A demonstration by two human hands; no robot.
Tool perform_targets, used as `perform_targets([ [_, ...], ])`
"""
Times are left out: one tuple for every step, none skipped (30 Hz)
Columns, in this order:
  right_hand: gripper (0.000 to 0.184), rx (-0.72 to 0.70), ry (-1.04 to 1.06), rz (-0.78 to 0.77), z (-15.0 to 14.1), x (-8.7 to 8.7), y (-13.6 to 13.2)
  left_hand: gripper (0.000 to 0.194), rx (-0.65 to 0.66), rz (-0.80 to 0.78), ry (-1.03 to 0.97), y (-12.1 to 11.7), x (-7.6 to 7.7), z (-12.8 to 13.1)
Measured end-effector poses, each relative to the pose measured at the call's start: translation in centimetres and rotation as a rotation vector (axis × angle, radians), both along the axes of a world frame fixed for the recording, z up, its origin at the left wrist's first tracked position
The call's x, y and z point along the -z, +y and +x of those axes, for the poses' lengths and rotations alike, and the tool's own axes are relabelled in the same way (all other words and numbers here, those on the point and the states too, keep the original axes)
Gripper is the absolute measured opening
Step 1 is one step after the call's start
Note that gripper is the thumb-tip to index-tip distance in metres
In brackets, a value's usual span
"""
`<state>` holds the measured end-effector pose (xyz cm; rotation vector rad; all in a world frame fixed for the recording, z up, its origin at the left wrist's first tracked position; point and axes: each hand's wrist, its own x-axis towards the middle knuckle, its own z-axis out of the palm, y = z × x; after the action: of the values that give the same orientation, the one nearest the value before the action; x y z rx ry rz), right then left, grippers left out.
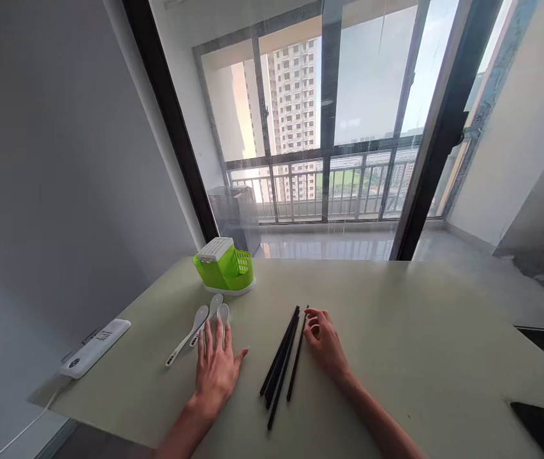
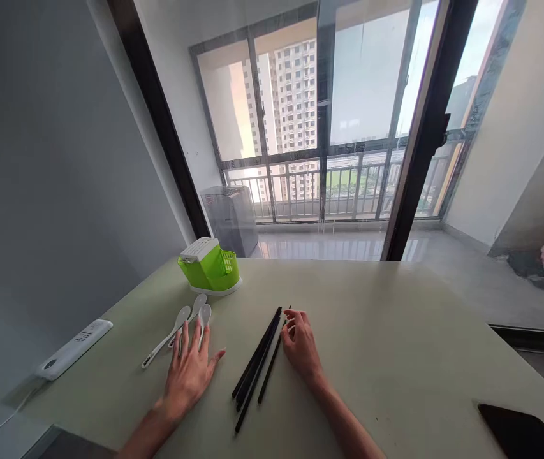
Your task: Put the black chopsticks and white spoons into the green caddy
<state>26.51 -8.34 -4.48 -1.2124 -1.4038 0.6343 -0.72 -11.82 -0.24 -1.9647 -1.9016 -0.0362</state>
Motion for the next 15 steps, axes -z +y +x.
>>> perform_targets([
  [0.028,0.014,0.014,0.0,0.1,0.0,0.1,0.075,0.0,0.041,-0.013,0.4,0.5,-1.0],
  [0.027,0.025,0.027,-0.001,0.1,0.1,0.1,0.075,-0.002,0.081,-0.029,0.8,0.9,-1.9],
  [0.026,0.033,0.037,-0.001,0.2,0.1,0.0,0.075,-0.003,0.116,-0.046,1.3,1.2,-2.7],
  [0.025,0.039,0.045,-0.002,0.3,0.1,-0.1,0.076,-0.009,0.143,-0.064,1.6,1.4,-3.4],
  [0.025,0.043,0.052,-0.002,0.5,0.1,-0.2,0.076,-0.017,0.161,-0.082,2.0,1.6,-4.0],
  [0.024,0.046,0.056,-0.002,0.6,0.1,-0.4,0.075,-0.027,0.171,-0.098,2.4,1.7,-4.6],
  [0.024,0.049,0.059,-0.003,0.7,0.1,-0.7,0.074,-0.036,0.174,-0.11,2.8,1.7,-5.0],
  [0.024,0.052,0.061,-0.005,0.8,0.1,-1.0,0.073,-0.044,0.173,-0.119,3.1,1.7,-5.4],
  [0.024,0.057,0.062,-0.007,0.9,0.1,-1.3,0.072,-0.05,0.169,-0.125,3.5,1.6,-5.7],
  [0.024,0.062,0.062,-0.009,1.0,0.1,-1.6,0.072,-0.054,0.166,-0.127,3.9,1.5,-5.9],
  [0.024,0.068,0.062,-0.012,1.1,0.1,-1.9,0.071,-0.058,0.163,-0.126,4.3,1.3,-6.1],
  [0.024,0.074,0.061,-0.014,1.2,0.2,-2.2,0.07,-0.063,0.164,-0.124,4.6,1.1,-6.2],
  [0.024,0.079,0.06,-0.016,1.3,0.2,-2.5,0.07,-0.07,0.167,-0.122,5.0,0.9,-6.2],
  [0.024,0.084,0.059,-0.017,1.4,0.2,-2.7,0.069,-0.077,0.171,-0.118,5.3,0.7,-6.2],
  [0.024,0.088,0.058,-0.018,1.5,0.2,-2.9,0.069,-0.081,0.176,-0.114,5.6,0.5,-6.3],
])
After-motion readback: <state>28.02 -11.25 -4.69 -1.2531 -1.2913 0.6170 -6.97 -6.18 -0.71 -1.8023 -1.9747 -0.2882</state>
